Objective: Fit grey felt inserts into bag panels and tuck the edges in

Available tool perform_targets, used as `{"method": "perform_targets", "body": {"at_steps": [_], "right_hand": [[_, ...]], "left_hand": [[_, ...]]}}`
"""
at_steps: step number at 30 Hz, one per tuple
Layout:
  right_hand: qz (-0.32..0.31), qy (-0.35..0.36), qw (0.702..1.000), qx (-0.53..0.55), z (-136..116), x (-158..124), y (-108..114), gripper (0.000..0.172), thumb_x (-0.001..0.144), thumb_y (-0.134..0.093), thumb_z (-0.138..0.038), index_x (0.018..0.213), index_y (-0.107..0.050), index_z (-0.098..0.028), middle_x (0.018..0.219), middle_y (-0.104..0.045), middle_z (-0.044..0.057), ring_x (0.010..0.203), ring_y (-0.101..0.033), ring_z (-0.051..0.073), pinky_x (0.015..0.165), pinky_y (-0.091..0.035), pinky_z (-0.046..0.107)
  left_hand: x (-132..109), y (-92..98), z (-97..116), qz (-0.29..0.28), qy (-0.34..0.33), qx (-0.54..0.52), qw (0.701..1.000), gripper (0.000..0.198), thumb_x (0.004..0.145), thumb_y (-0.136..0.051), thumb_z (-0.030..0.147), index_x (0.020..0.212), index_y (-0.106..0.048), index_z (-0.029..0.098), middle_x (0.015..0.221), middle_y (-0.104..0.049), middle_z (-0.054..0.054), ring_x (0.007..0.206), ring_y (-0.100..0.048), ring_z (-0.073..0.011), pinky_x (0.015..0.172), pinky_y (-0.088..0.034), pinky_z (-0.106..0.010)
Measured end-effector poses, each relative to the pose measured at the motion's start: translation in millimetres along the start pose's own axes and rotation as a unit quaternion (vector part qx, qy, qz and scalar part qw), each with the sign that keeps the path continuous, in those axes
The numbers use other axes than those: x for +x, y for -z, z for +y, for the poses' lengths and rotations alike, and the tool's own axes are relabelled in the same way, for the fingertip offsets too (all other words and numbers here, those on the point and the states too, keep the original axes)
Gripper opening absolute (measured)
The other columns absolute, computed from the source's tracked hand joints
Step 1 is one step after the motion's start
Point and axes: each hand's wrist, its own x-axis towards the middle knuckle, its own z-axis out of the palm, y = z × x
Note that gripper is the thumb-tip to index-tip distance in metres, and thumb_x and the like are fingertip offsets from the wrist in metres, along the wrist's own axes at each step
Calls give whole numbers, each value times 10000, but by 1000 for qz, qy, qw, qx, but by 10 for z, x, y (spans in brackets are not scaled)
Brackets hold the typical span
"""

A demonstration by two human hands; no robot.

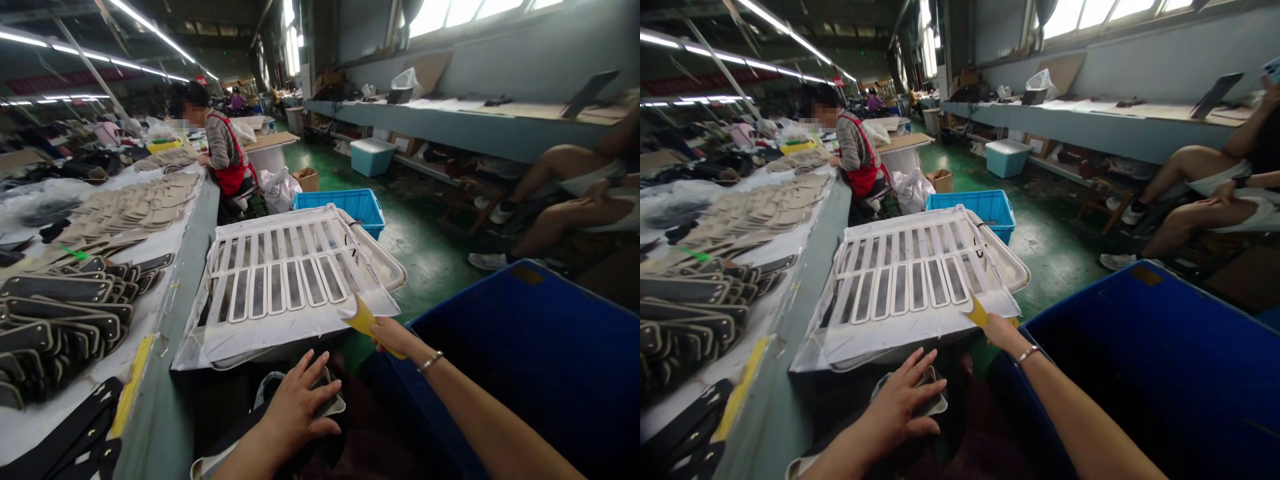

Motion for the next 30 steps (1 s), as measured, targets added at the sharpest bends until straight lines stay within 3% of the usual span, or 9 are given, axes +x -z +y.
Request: {"method": "perform_targets", "body": {"at_steps": [4,7,11,15,20,23,27,29,30], "right_hand": [[-124,17,988,91,-110,-524,174,679,912,-104,-601,862,-569,-108,644,-607,75,423,-546,121,398,-431,226],[-172,65,982,50,-327,-748,213,718,862,-149,-683,745,-585,-125,548,-563,59,351,-490,120,353,-369,227],[-143,193,963,-119,-665,-769,235,545,879,-333,-562,788,-635,-118,667,-622,97,560,-591,179,515,-416,257],[-60,254,943,-207,-906,-688,201,375,841,-468,-465,805,-660,-146,812,-651,96,768,-613,217,641,-409,266],[16,246,937,-248,-1066,-617,-41,427,927,-334,-385,826,-667,-137,837,-649,117,835,-605,230,745,-403,311],[47,255,930,-261,-1088,-579,-164,490,961,-252,-380,804,-663,-166,783,-655,88,785,-610,207,720,-404,305],[25,285,917,-278,-1078,-507,-180,516,966,-234,-382,778,-666,-171,754,-658,78,742,-621,208,666,-394,296],[14,315,906,-282,-1070,-471,-171,493,963,-255,-372,777,-665,-171,745,-655,72,726,-621,202,648,-382,285],[14,327,902,-280,-1065,-457,-170,484,961,-264,-369,769,-660,-170,742,-653,68,711,-619,193,638,-374,278]], "left_hand": [[-86,-14,-12,10,9,-59,998,549,739,-650,490,1248,-519,330,1467,-254,-93,1329,-233,-357,1039,-278,-550],[-167,68,-64,30,58,-245,967,479,750,-662,357,1207,-539,282,1417,-363,-97,1279,-364,-285,1069,-278,-469],[-142,163,-290,63,157,-554,816,320,749,-643,358,981,-487,201,1149,-600,-106,1120,-532,-225,994,-372,-392],[57,108,-534,1,281,-648,708,351,774,-592,489,834,-434,181,1021,-654,-110,955,-610,-208,938,-371,-377],[279,-32,-678,-67,226,-785,573,535,801,-473,623,1068,-445,160,944,-671,-107,909,-626,-211,905,-373,-359],[326,-103,-704,-130,155,-809,551,661,831,-373,652,1250,-397,141,992,-663,-116,959,-612,-236,944,-345,-393],[333,-192,-723,-152,118,-814,548,681,869,-267,639,1187,-520,92,1036,-652,-128,1066,-558,-252,1016,-288,-395],[322,-220,-740,-146,132,-791,579,685,875,-242,637,1135,-574,97,1033,-656,-109,1073,-548,-249,1019,-294,-387],[313,-226,-751,-147,148,-763,612,672,874,-255,636,1098,-602,106,1017,-662,-95,1060,-551,-250,1010,-307,-386]]}}
